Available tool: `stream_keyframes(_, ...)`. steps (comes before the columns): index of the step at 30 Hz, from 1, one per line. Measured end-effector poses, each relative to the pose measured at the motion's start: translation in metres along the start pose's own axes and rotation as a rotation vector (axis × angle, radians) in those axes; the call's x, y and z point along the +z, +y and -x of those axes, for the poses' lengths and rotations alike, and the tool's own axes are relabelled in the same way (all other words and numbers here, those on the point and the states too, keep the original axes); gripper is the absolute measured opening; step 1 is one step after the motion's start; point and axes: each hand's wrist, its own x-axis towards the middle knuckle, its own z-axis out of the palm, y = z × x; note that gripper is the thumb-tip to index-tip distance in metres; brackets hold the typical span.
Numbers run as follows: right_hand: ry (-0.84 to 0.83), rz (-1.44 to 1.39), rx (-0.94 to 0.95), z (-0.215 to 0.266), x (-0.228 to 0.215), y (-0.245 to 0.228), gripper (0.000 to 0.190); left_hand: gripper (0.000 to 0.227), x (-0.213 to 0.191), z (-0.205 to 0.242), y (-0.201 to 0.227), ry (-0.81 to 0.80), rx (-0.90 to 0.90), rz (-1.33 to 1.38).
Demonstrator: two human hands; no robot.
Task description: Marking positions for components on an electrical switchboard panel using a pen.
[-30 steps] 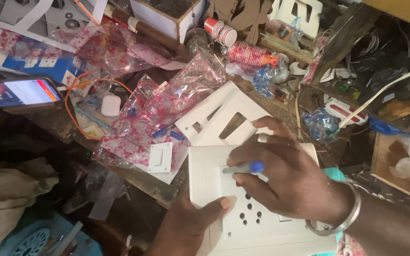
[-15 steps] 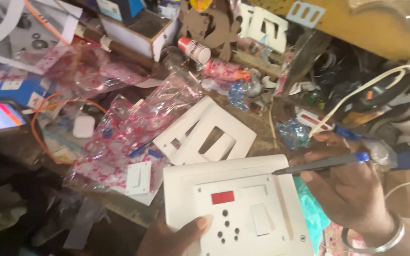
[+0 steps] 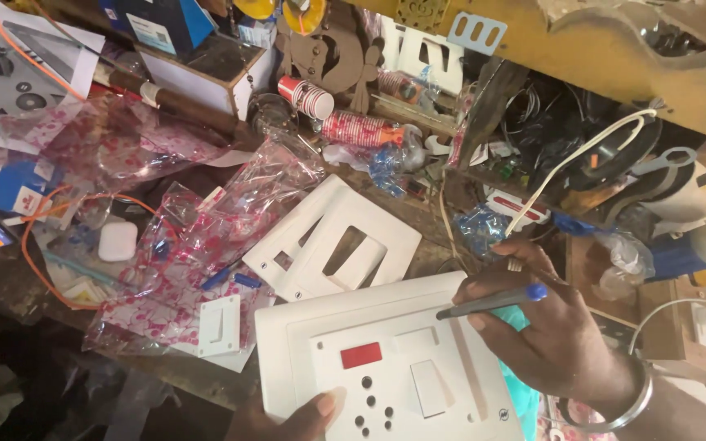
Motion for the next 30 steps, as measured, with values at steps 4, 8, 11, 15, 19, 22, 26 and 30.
stream_keyframes(4, -0.004, -0.006, 0.003, -0.004, -0.001, -0.001, 0.030, 0.089, 0.000, 0.001, 0.004, -0.024, 0.046, -0.100)
stream_keyframes(8, -0.013, -0.027, -0.013, -0.002, 0.001, 0.000, 0.031, 0.084, -0.007, 0.001, -0.006, -0.033, 0.161, -0.262)
stream_keyframes(11, -0.014, -0.031, -0.013, -0.003, 0.000, 0.000, 0.031, 0.082, -0.007, 0.001, -0.009, -0.023, 0.200, -0.270)
stream_keyframes(15, -0.017, -0.001, -0.032, -0.004, -0.001, 0.000, 0.030, 0.083, 0.002, 0.004, 0.003, -0.044, 0.173, -0.240)
stream_keyframes(19, -0.030, 0.012, -0.055, -0.004, -0.001, -0.001, 0.028, 0.085, 0.009, 0.009, 0.015, -0.054, 0.153, -0.219)
stream_keyframes(22, -0.017, -0.022, -0.028, -0.003, 0.000, 0.000, 0.027, 0.086, 0.006, 0.009, 0.012, -0.066, 0.133, -0.197)
stream_keyframes(26, -0.008, 0.006, -0.037, -0.004, -0.002, -0.002, 0.027, 0.083, -0.006, 0.005, -0.004, -0.012, 0.133, -0.228)
stream_keyframes(30, 0.056, -0.048, -0.064, -0.004, -0.014, -0.009, 0.030, 0.086, 0.006, 0.012, 0.008, -0.007, 0.094, -0.163)
